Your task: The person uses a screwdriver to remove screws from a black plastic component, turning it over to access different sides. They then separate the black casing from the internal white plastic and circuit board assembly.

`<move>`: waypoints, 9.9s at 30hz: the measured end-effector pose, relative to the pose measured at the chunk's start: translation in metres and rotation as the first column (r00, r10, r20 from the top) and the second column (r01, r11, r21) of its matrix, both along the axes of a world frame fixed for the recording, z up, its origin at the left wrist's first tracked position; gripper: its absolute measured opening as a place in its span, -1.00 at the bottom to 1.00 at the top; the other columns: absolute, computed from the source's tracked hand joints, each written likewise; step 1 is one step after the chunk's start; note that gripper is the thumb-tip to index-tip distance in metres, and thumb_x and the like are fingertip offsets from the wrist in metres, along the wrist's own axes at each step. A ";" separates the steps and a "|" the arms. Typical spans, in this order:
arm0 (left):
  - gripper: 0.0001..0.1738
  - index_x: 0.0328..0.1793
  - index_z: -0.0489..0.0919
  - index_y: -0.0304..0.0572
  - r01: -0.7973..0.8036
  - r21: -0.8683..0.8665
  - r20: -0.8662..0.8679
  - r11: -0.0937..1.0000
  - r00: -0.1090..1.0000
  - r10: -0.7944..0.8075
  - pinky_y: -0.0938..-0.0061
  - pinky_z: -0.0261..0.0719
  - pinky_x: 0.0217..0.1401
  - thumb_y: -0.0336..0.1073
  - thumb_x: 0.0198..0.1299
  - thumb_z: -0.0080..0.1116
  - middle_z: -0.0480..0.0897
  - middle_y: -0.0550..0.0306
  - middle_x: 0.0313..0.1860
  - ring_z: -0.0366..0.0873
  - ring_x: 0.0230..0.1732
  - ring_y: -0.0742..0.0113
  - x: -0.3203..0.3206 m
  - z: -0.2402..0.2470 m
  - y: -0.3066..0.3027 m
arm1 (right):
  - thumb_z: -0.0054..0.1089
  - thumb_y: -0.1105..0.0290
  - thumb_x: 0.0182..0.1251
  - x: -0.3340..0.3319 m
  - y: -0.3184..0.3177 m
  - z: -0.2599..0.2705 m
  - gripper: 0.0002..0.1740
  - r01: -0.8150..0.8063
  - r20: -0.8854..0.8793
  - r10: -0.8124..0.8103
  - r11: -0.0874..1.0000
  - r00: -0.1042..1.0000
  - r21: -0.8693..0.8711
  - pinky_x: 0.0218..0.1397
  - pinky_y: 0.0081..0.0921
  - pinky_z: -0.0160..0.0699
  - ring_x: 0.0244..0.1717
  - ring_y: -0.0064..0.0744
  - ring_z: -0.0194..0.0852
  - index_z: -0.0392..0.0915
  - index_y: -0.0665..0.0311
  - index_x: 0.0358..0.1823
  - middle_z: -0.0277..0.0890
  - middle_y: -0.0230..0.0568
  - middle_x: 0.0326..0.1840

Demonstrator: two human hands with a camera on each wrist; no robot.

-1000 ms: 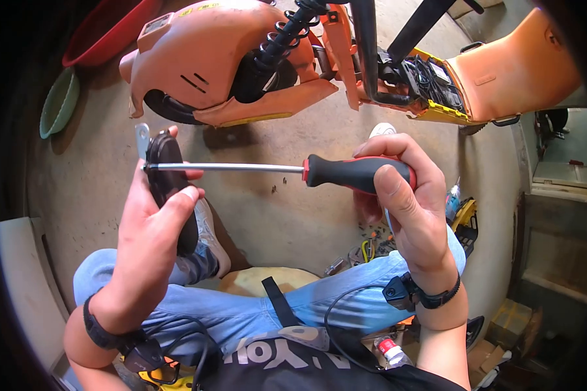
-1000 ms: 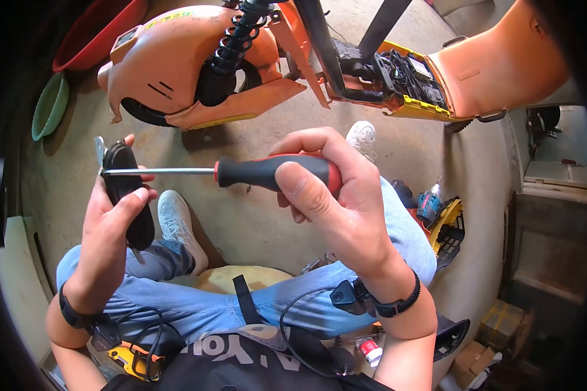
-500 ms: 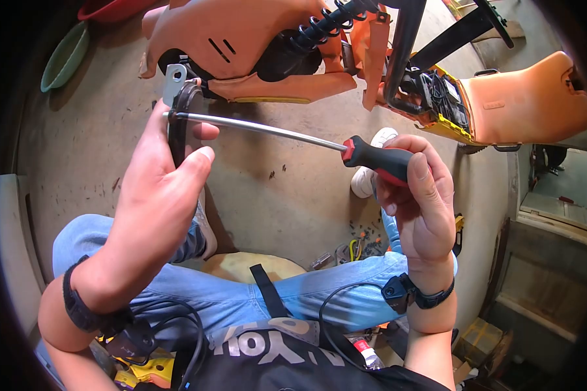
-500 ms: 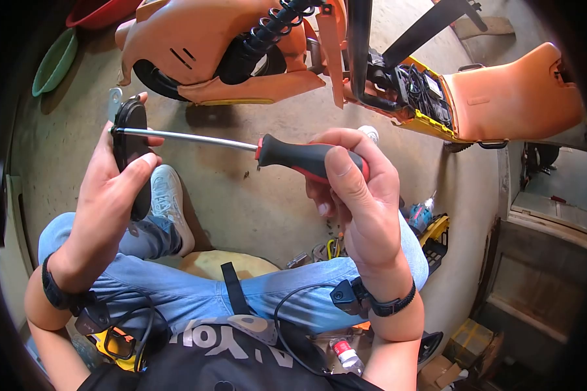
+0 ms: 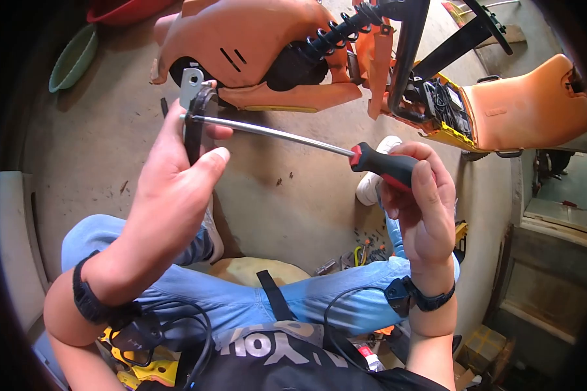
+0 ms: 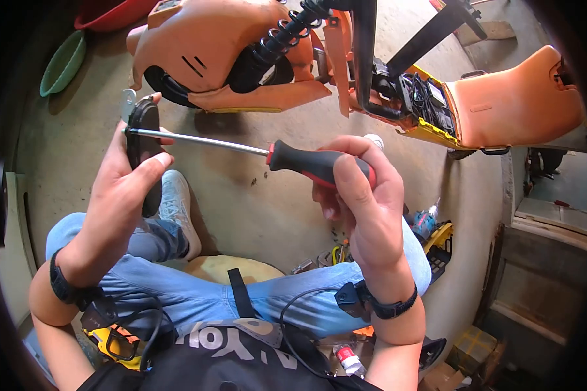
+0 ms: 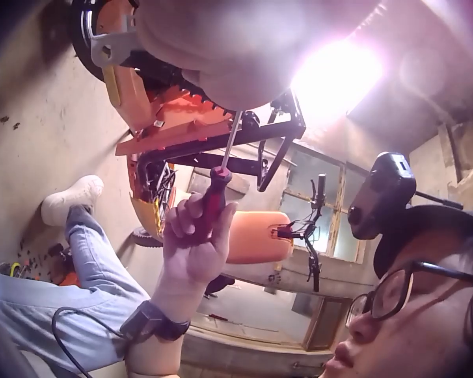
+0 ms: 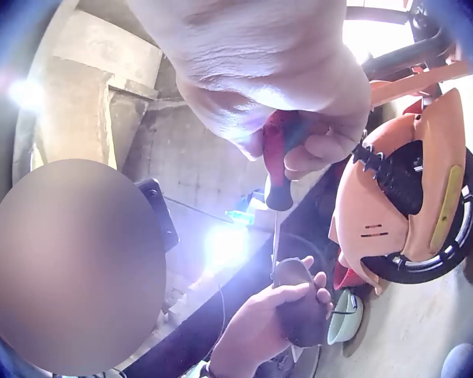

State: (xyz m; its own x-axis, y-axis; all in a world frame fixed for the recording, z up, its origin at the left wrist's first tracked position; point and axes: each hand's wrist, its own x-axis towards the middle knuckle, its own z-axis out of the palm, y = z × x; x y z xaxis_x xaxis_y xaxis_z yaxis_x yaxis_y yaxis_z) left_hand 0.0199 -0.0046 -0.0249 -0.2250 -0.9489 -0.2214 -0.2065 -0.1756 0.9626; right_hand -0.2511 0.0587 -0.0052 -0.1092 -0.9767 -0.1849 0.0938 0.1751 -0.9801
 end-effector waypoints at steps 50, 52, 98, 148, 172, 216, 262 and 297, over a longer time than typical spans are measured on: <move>-0.33 0.56 0.22 0.07 0.097 -0.251 -0.764 0.963 0.591 -0.259 0.14 0.56 0.21 -0.45 0.32 0.07 0.55 -0.01 0.11 0.58 0.07 0.12 -0.047 0.127 -0.062 | 0.58 0.05 0.06 0.122 0.024 0.014 -0.36 -0.308 -0.158 0.268 0.880 0.950 -0.361 -0.23 -0.34 0.59 -0.42 -0.19 0.65 0.51 0.30 0.02 0.62 -0.12 -0.45; -0.31 0.56 0.21 0.04 0.051 -0.301 -0.712 0.952 0.652 -0.260 0.22 0.59 0.17 -0.45 0.31 0.09 0.56 0.01 0.11 0.59 0.07 0.18 -0.049 0.126 -0.061 | 0.57 0.03 0.05 0.136 0.024 0.017 -0.30 -0.295 -0.132 0.267 0.905 0.955 -0.305 -0.14 -0.38 0.64 -0.33 -0.22 0.72 0.53 0.34 0.09 0.73 -0.08 -0.30; -0.75 0.05 0.59 -0.17 0.198 0.135 -0.977 0.971 0.189 0.097 0.22 0.67 -0.08 -0.32 0.27 0.20 0.64 0.02 -0.10 0.62 -0.09 0.20 0.035 0.100 -0.034 | 0.41 0.40 0.19 0.183 0.114 0.101 -0.46 -0.355 -0.434 0.075 0.707 0.898 -0.612 -0.45 -0.66 0.32 -0.55 -0.67 0.33 0.47 0.41 0.18 0.51 -0.34 -0.42; -0.53 0.36 0.39 -0.35 0.091 0.073 -0.776 0.993 0.631 -0.001 0.36 0.62 0.18 -0.38 0.34 0.08 0.62 -0.12 0.14 0.67 0.02 0.22 0.037 0.042 -0.041 | 0.28 -0.05 0.34 0.034 -0.060 -0.143 -0.47 -0.249 -0.524 0.438 0.885 0.730 0.394 -0.40 -0.50 0.42 -0.56 -0.59 0.44 0.69 0.37 -0.45 0.51 -0.33 -0.65; -0.85 -0.18 0.65 -0.38 0.063 0.046 -0.760 0.997 0.650 -0.006 0.50 0.55 -0.04 -0.45 0.22 0.13 0.66 0.08 -0.24 0.63 -0.20 0.35 0.031 0.036 -0.045 | 0.30 -0.08 0.13 -0.008 -0.063 -0.268 -0.54 -0.046 -0.764 0.354 0.919 0.540 0.393 0.02 -0.22 0.61 -0.12 -0.01 0.70 0.75 0.16 -0.19 0.73 0.00 -0.25; -0.40 0.42 0.36 -0.18 0.126 0.190 -0.548 0.974 0.836 -0.001 0.49 0.49 0.05 -0.29 0.27 0.25 0.65 0.08 -0.03 0.57 -0.09 0.41 0.037 0.031 -0.030 | -0.04 -0.13 0.50 0.007 0.017 0.078 -0.41 0.140 0.020 -0.139 0.976 0.990 -0.166 -0.32 -0.65 0.26 -0.56 -0.61 0.18 0.44 0.39 -0.05 0.34 -0.33 -0.51; -0.30 0.47 0.28 -0.16 0.325 0.252 -0.690 0.912 0.721 -0.066 0.51 0.50 0.09 -0.43 0.25 0.36 0.63 0.23 -0.08 0.58 -0.03 0.47 0.012 0.051 -0.005 | 0.03 -0.20 0.44 -0.014 0.028 0.055 -0.44 0.265 0.236 -0.240 0.961 0.942 -0.081 -0.33 -0.55 0.25 -0.65 -0.60 0.11 0.46 0.25 -0.17 0.26 -0.40 -0.64; -0.42 0.43 0.31 -0.18 0.238 0.175 -0.632 0.955 0.771 -0.077 0.66 0.46 -0.01 -0.52 0.31 0.23 0.56 0.27 -0.11 0.50 -0.07 0.61 0.013 0.043 -0.005 | 0.32 -0.06 0.26 -0.006 0.031 0.052 -0.40 0.291 -0.156 -0.334 0.924 0.930 -0.248 -0.31 -0.67 0.55 -0.44 -0.47 0.58 0.31 0.23 0.05 0.53 -0.20 -0.35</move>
